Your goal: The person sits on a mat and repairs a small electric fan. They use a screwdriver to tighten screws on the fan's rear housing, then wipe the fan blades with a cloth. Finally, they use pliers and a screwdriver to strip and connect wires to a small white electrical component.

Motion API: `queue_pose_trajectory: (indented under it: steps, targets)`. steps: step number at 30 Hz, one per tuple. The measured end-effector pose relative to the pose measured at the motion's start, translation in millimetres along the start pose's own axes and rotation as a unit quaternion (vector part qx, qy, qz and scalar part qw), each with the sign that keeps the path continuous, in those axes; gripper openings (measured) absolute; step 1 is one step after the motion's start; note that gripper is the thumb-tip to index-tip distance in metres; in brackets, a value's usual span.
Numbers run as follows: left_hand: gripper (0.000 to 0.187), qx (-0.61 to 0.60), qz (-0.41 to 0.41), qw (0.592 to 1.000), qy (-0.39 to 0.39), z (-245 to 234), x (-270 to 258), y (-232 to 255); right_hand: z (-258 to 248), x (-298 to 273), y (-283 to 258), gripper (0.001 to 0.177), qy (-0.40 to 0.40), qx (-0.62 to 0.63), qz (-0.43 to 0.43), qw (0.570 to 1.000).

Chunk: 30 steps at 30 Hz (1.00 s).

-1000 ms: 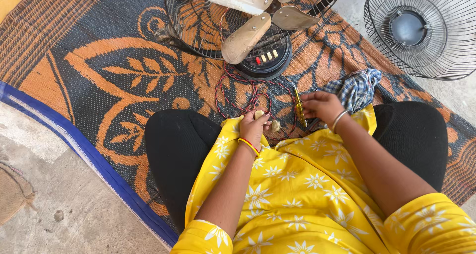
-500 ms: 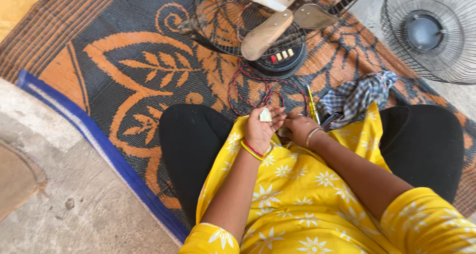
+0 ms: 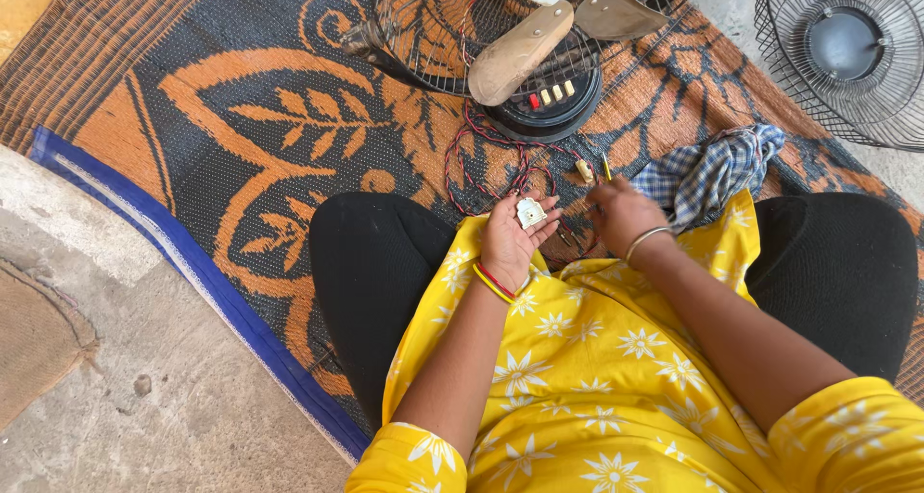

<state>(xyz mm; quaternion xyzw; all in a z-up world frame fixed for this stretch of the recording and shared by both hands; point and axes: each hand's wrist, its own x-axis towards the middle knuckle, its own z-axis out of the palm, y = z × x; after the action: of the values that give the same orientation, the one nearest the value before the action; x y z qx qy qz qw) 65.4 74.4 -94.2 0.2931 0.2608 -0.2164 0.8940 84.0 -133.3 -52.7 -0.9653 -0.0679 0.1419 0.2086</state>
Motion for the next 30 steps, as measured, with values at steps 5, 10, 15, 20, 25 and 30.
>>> queue_pose_trajectory:
  steps: [5,10,15,20,25,30]
  targets:
    - [0.051,0.004,0.002,1.000,0.004,1.0,-4.5,-1.1,37.3,7.0,-7.9,0.027,-0.069,0.046,0.012,0.996]
    - [0.055,0.011,-0.004,1.000,-0.001,1.9,-9.6,0.2,51.7,14.6,-0.2,0.026,-0.070,0.033,0.003,0.997]
    - [0.054,0.020,0.004,1.000,0.001,1.9,-8.0,-0.5,54.9,15.9,5.4,0.021,-0.047,0.038,-0.011,0.998]
    - [0.054,0.022,-0.004,1.000,-0.002,-1.7,-3.7,-3.6,51.9,19.1,23.0,0.023,-0.058,0.153,0.015,0.986]
    - [0.058,0.060,-0.006,0.998,0.019,-2.4,-0.7,-7.3,43.2,17.8,22.8,0.022,-0.153,0.367,0.184,0.899]
    - [0.047,0.082,-0.006,0.996,0.046,-9.8,4.5,-17.9,33.0,14.4,21.3,0.024,-0.184,0.486,0.206,0.829]
